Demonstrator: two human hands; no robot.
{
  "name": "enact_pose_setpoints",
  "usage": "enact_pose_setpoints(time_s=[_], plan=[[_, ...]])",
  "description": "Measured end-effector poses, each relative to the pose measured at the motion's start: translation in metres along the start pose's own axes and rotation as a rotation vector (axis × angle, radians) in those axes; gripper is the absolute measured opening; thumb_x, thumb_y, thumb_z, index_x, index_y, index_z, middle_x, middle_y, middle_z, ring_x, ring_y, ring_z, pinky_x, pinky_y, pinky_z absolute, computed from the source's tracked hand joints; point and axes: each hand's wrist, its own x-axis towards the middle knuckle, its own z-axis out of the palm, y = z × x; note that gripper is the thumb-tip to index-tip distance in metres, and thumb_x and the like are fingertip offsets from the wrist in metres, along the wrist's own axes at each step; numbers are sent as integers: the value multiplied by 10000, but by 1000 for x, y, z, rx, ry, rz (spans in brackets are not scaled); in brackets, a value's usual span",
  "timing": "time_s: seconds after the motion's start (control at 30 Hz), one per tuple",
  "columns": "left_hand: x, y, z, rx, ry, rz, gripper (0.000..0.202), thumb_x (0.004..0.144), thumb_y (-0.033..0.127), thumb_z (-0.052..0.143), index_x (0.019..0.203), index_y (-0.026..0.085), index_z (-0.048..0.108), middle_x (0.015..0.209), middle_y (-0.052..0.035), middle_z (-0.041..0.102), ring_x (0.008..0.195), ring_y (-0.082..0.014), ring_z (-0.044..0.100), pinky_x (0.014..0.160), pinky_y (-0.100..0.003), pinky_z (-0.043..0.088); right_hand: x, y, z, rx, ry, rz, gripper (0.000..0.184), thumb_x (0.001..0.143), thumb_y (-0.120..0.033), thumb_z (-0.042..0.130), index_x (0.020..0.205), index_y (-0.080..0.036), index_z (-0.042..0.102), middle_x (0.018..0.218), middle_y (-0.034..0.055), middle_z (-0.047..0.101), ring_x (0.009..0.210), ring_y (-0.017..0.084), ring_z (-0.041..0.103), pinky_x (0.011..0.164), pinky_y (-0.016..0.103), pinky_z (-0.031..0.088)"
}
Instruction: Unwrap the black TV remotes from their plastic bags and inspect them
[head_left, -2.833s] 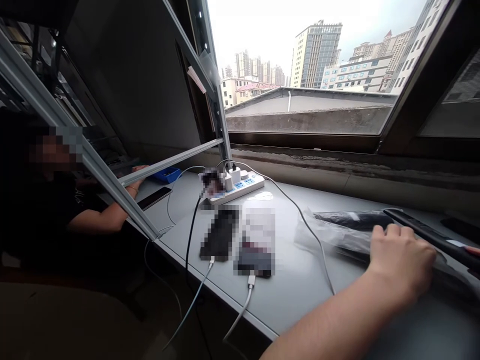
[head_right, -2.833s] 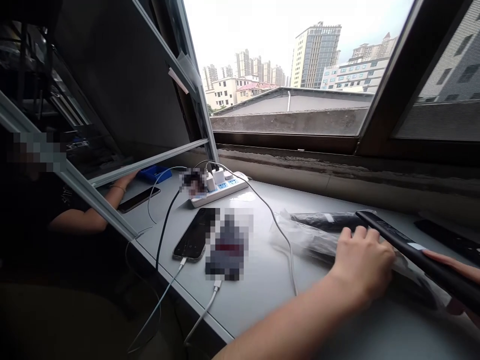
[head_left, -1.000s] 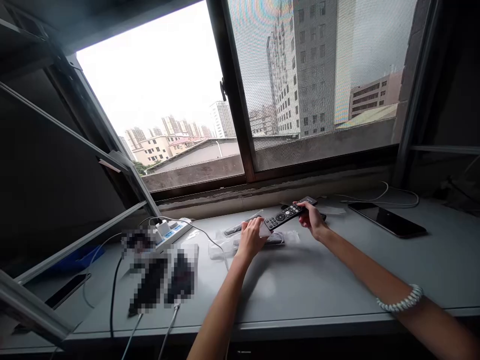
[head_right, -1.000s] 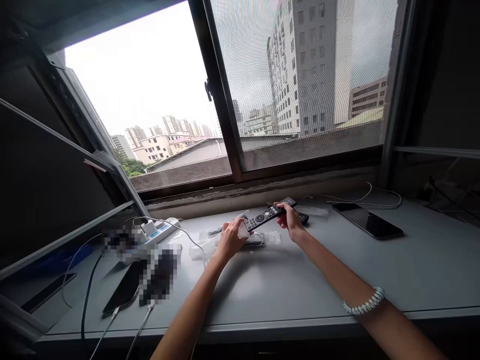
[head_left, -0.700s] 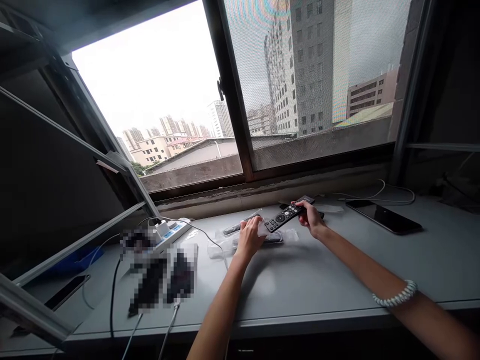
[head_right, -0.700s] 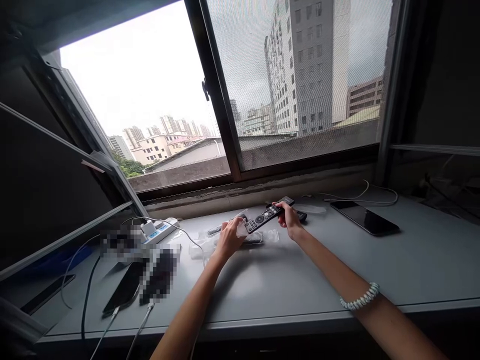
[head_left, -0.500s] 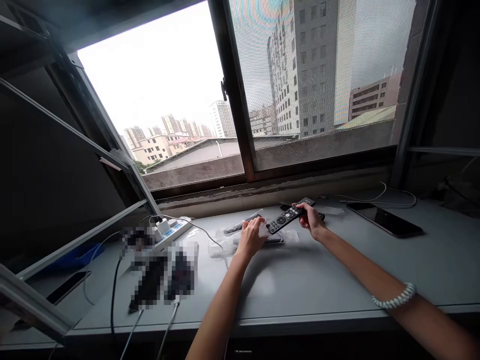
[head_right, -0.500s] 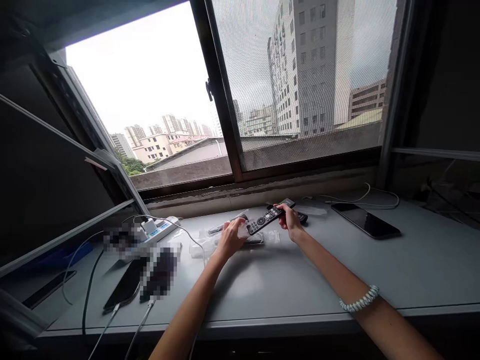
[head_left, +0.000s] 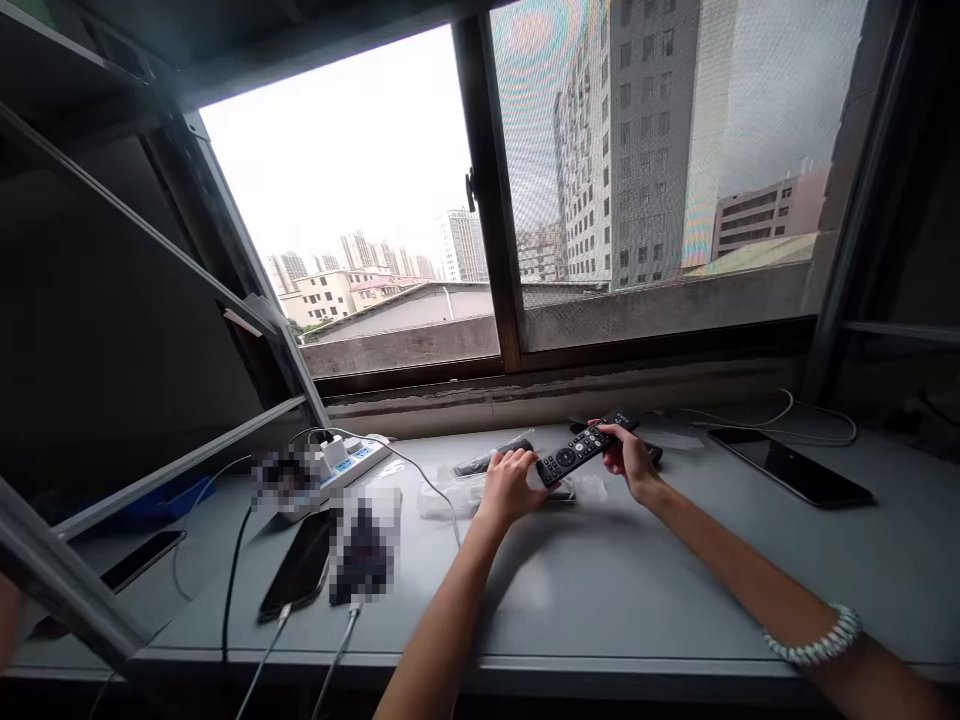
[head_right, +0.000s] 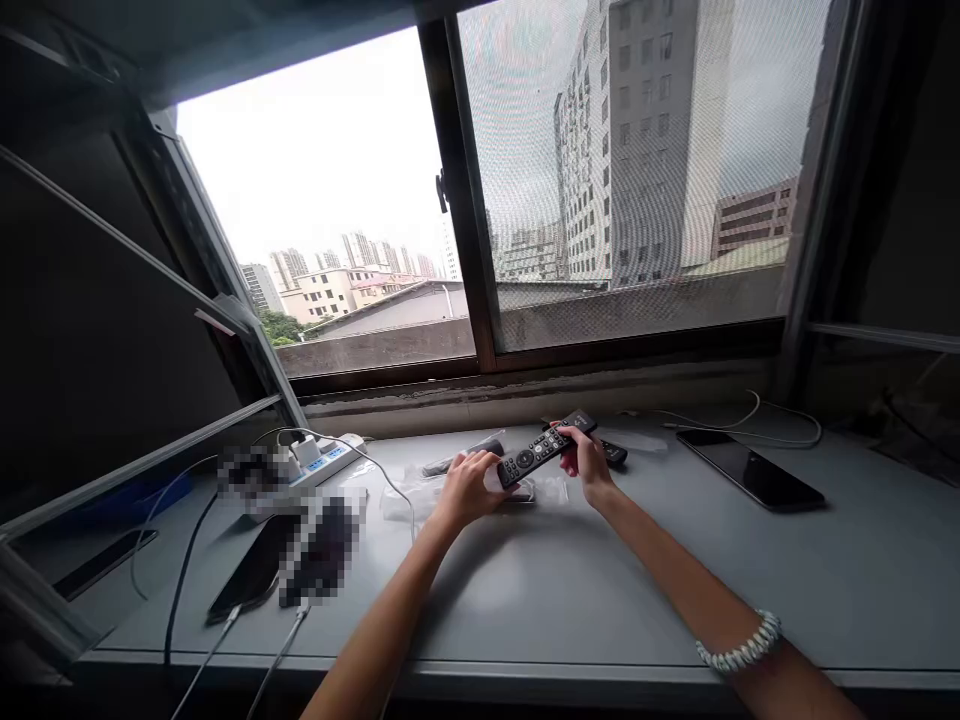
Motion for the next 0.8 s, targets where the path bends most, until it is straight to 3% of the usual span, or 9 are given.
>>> enact_pose_setpoints(time_s=[0.17, 0.47, 0.63, 0.8], plan=[[-1, 0, 0, 51, 8, -30, 410, 711, 597, 576, 813, 201, 607, 882, -42, 661, 847, -239, 597, 834, -377, 378, -1, 0, 1, 19, -4, 17, 322, 679, -381, 573, 916, -175, 647, 426, 13, 434, 397, 127, 347, 351, 243, 224], [-1, -3, 6, 72, -38, -87, 354, 729, 500, 602, 913, 197, 595, 925, -49, 669, 912, -257, 581, 854, -375, 366, -3, -1, 1, -30, -76, 14, 353, 679, -401, 571, 943, -177, 640, 450, 23, 482, 403, 135, 383, 378, 250, 267], [-2, -2, 4, 66, -52, -88, 358, 724, 505, 594, 908, 198, 593, 936, -46, 662, 909, -252, 576, 876, -380, 354, -6, -3, 2, -4, -90, 53, 420, 761, -481, 467, 937, -146, 649, 477, 48, 502, 416, 138, 396, 371, 238, 283], [-2, 0, 2, 48, -46, -87, 402, 695, 537, 603, 911, 200, 582, 898, -45, 662, 906, -255, 573, 857, -381, 361, -9, -4, 4, 37, -77, 28, 459, 803, -462, 406, 992, -115, 639, 462, 45, 499, 400, 138, 399, 357, 220, 291]])
